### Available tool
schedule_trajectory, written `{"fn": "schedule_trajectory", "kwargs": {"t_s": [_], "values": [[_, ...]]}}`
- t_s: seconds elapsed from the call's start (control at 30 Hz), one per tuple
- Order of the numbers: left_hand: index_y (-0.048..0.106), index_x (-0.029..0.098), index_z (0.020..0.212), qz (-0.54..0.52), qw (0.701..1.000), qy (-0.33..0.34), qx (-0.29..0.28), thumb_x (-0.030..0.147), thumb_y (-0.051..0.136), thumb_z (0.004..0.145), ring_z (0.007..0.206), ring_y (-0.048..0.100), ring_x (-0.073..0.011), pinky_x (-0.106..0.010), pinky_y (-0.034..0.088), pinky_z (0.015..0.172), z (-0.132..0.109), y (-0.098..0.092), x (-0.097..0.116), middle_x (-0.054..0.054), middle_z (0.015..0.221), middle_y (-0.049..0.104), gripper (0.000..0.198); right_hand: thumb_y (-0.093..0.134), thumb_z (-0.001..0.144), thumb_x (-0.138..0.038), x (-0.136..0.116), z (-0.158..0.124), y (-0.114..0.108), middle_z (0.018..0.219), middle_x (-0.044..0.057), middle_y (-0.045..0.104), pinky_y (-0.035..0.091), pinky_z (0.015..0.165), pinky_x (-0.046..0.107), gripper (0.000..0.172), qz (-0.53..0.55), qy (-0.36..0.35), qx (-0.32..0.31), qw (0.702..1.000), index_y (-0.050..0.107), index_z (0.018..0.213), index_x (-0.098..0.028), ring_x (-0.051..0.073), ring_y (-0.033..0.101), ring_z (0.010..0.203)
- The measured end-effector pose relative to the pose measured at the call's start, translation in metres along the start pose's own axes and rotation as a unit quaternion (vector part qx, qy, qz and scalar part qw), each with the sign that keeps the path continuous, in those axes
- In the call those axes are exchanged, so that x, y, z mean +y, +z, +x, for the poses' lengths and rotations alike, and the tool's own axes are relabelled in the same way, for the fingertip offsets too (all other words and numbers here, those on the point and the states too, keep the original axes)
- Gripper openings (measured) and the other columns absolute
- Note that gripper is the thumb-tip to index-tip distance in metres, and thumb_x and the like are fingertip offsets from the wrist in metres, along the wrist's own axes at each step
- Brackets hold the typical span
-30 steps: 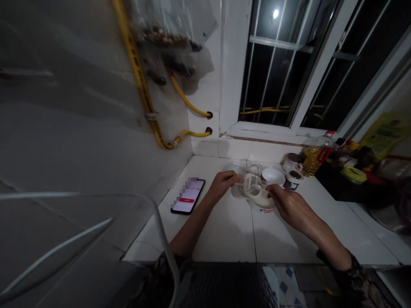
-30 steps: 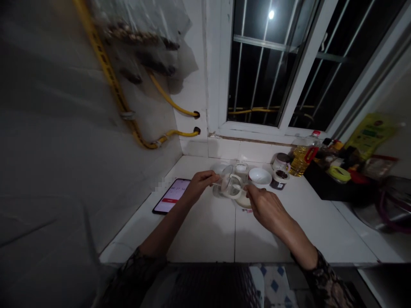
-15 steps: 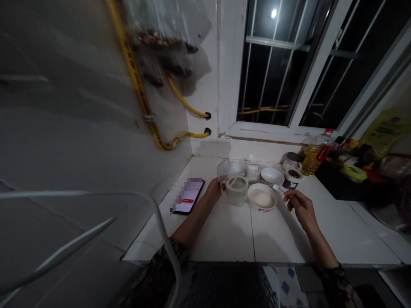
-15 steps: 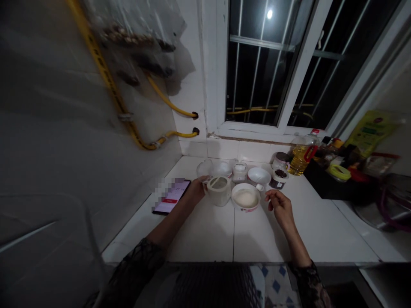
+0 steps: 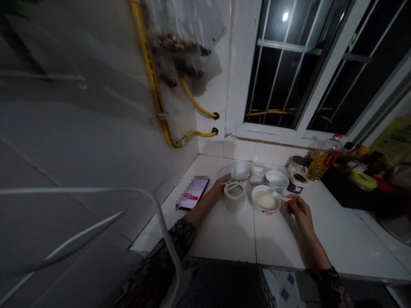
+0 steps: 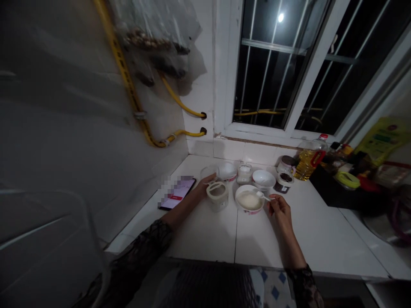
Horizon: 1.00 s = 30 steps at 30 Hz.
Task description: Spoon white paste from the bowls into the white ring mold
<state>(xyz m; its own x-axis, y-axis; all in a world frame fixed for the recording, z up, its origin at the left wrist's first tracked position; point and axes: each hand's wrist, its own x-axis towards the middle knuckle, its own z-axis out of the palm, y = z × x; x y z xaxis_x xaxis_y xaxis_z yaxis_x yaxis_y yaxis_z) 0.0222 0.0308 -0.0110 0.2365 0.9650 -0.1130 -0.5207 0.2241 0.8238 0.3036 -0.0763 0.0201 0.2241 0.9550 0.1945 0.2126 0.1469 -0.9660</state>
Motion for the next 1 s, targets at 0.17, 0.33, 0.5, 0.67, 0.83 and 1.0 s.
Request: {"fn": "schedule_trajectory", "kwargs": {"t_s": [0.17, 0.33, 0.5, 0.67, 0.83, 1.0], "values": [[0.062, 0.012, 0.059, 0.031, 0.999, -0.024, 0.003, 0.045, 0.073, 0.069, 0.043, 0.056, -0.0146, -0.027, 0.044, 0.053, 0.015, -0.002, -0.005, -0.004, 0.05, 0.063, 0.036, 0.061, 0.068, -0.058, 0.003, 0.0, 0.008, 0.056, -0.003, 0.051, 0.033, 0.045, 0.025, 0.042, 0.025, 0.015, 0.004, 1.0, 0.054, 0.086, -0.021, 0.011, 0.041, 0.046], [0.06, 0.013, 0.055, 0.072, 0.997, -0.031, 0.004, 0.051, 0.075, 0.065, 0.042, 0.052, -0.013, -0.026, 0.039, 0.05, 0.03, -0.005, -0.006, -0.003, 0.047, 0.06, 0.042, 0.063, 0.068, -0.052, 0.006, -0.001, 0.012, 0.057, -0.003, 0.052, 0.034, 0.045, 0.024, 0.039, 0.042, 0.031, 0.004, 0.999, 0.053, 0.088, -0.021, 0.011, 0.042, 0.048], [0.054, 0.015, 0.047, 0.106, 0.994, -0.017, 0.0, 0.061, 0.071, 0.064, 0.039, 0.044, -0.0103, -0.025, 0.035, 0.048, 0.034, -0.002, -0.008, 0.0, 0.042, 0.052, 0.052, 0.063, 0.069, -0.047, 0.008, -0.003, 0.014, 0.058, -0.003, 0.052, 0.033, 0.046, 0.024, 0.035, 0.057, 0.033, 0.014, 0.998, 0.053, 0.09, -0.02, 0.011, 0.041, 0.048], [0.058, 0.014, 0.05, 0.145, 0.989, 0.014, 0.018, 0.062, 0.066, 0.067, 0.043, 0.046, -0.011, -0.025, 0.035, 0.05, 0.031, -0.001, -0.01, -0.001, 0.044, 0.054, 0.052, 0.063, 0.069, -0.042, 0.009, -0.004, 0.013, 0.057, -0.004, 0.053, 0.031, 0.045, 0.024, 0.033, 0.071, 0.028, 0.017, 0.997, 0.052, 0.091, -0.02, 0.01, 0.04, 0.047], [0.065, 0.012, 0.068, 0.187, 0.98, 0.045, 0.058, 0.042, 0.07, 0.069, 0.056, 0.056, -0.0151, -0.027, 0.042, 0.059, 0.023, -0.013, -0.008, -0.004, 0.058, 0.063, 0.031, 0.063, 0.07, -0.04, 0.014, -0.003, 0.008, 0.056, -0.005, 0.054, 0.031, 0.046, 0.023, 0.033, 0.078, 0.019, 0.015, 0.997, 0.053, 0.093, -0.019, 0.009, 0.041, 0.046], [0.063, 0.015, 0.093, 0.251, 0.963, 0.069, 0.075, 0.018, 0.073, 0.057, 0.083, 0.061, -0.0205, -0.032, 0.047, 0.078, -0.014, -0.031, -0.003, -0.003, 0.08, 0.066, 0.038, 0.066, 0.067, -0.04, 0.018, -0.003, 0.006, 0.055, -0.005, 0.055, 0.031, 0.046, 0.023, 0.033, 0.099, 0.014, 0.013, 0.995, 0.055, 0.091, -0.02, 0.009, 0.042, 0.045]]}}
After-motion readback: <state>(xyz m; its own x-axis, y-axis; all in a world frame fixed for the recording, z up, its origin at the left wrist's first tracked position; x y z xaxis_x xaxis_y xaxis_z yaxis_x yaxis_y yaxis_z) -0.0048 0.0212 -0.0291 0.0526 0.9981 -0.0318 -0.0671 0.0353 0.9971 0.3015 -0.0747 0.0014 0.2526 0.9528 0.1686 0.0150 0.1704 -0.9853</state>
